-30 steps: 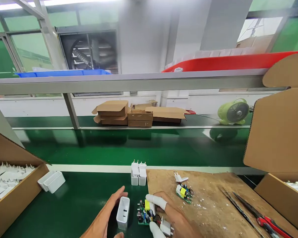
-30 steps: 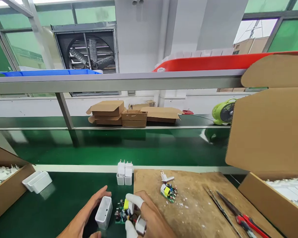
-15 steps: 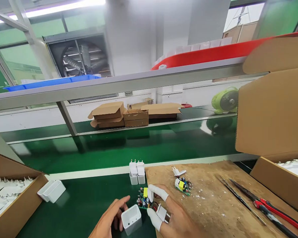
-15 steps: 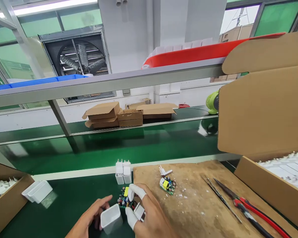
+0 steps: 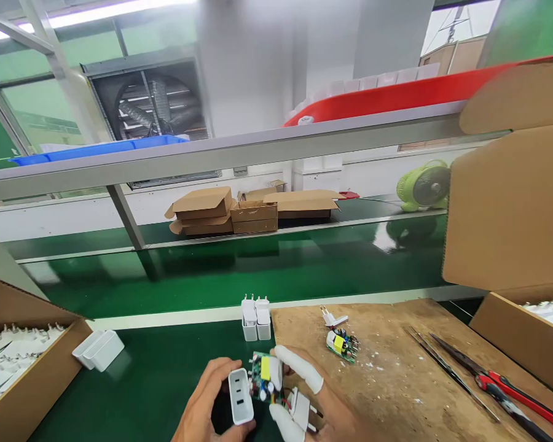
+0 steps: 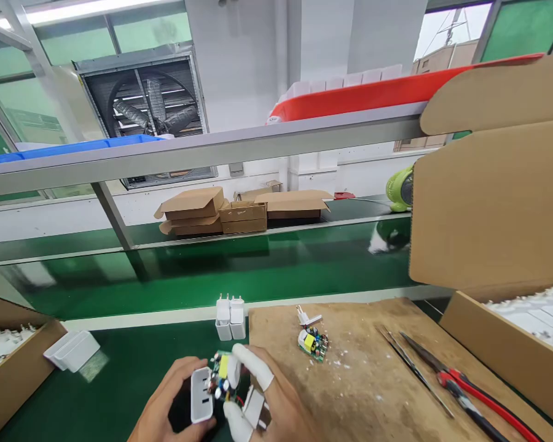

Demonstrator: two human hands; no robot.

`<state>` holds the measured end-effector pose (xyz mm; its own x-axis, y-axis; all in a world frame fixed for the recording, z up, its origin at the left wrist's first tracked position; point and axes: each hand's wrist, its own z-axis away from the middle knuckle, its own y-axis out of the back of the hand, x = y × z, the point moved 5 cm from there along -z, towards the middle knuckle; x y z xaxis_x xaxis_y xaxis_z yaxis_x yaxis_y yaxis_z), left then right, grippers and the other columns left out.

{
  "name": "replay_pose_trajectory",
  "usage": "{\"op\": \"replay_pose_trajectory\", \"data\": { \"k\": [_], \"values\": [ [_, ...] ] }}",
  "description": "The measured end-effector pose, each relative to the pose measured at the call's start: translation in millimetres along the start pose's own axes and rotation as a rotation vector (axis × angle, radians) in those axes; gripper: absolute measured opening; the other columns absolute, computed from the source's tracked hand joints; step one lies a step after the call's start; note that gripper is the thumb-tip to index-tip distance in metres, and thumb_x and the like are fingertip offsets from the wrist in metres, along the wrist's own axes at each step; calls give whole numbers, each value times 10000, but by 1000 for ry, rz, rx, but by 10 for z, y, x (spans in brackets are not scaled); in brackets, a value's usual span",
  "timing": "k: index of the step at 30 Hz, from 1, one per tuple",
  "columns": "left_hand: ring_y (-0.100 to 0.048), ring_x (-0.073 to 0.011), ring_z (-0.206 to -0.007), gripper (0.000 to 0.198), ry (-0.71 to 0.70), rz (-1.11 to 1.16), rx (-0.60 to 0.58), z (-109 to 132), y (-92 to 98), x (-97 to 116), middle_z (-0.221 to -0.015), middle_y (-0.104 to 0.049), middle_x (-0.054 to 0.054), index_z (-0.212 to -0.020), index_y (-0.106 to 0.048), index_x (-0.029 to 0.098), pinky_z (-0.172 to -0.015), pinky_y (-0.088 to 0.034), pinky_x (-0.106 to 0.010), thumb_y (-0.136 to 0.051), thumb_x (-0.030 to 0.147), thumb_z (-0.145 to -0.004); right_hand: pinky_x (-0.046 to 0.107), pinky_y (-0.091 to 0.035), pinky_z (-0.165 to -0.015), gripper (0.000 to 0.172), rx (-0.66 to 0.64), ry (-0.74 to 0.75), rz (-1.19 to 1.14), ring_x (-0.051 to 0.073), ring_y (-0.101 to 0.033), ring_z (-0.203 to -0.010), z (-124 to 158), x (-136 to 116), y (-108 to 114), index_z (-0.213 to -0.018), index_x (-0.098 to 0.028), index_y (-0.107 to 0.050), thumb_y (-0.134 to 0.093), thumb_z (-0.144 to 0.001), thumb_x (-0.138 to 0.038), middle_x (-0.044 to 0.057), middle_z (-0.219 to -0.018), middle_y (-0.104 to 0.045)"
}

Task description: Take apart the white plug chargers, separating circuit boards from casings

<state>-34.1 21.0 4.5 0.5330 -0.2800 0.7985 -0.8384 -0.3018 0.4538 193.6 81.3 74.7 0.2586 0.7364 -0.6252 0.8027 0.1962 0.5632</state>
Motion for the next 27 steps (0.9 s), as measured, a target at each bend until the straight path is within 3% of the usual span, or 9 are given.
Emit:
{"op": "replay_pose_trajectory", "data": {
  "k": [5, 10, 20, 27],
  "values": [
    [-674, -288, -1289, 620, -86, -28, 61, 15, 52, 37, -1432, -678, -108, -1547, -540, 310, -1136, -574, -421, -744, 290, -962, 335, -630, -1067, 794, -42, 283, 275, 267, -779, -1155, -21, -164, -90, -1633, -254, -391, -589, -887, -70, 94, -1361, -758],
    [-654, -268, -1319, 714, -109, -35, 14, -1, 54, 112, -1476, -642, -95, -1635, -404, 373, -1129, -572, -413, -650, 193, -990, 367, -654, -1012, 880, -105, 287, 333, 289, -780, -1099, -1, -52, -201, -1699, -232, -244, -550, -883, -105, 106, -1330, -758],
    [-602, -271, -1406, 725, -108, -61, -16, 4, 62, 188, -1508, -630, -78, -1644, -383, 425, -1182, -538, -416, -637, 195, -1005, 353, -676, -871, 738, 7, 407, 388, 265, -777, -1033, 0, -64, -230, -1660, -99, -327, -454, -934, -100, 159, -1235, -764],
    [-567, -285, -1446, 689, -59, -65, -39, 24, 52, 152, -1529, -607, -101, -1630, -431, 369, -1188, -529, -421, -625, 172, -999, 372, -663, -924, 693, -12, 383, 433, 270, -766, -1077, -2, -119, -183, -1622, -106, -375, -469, -935, -97, 152, -1269, -758]
  ]
}}
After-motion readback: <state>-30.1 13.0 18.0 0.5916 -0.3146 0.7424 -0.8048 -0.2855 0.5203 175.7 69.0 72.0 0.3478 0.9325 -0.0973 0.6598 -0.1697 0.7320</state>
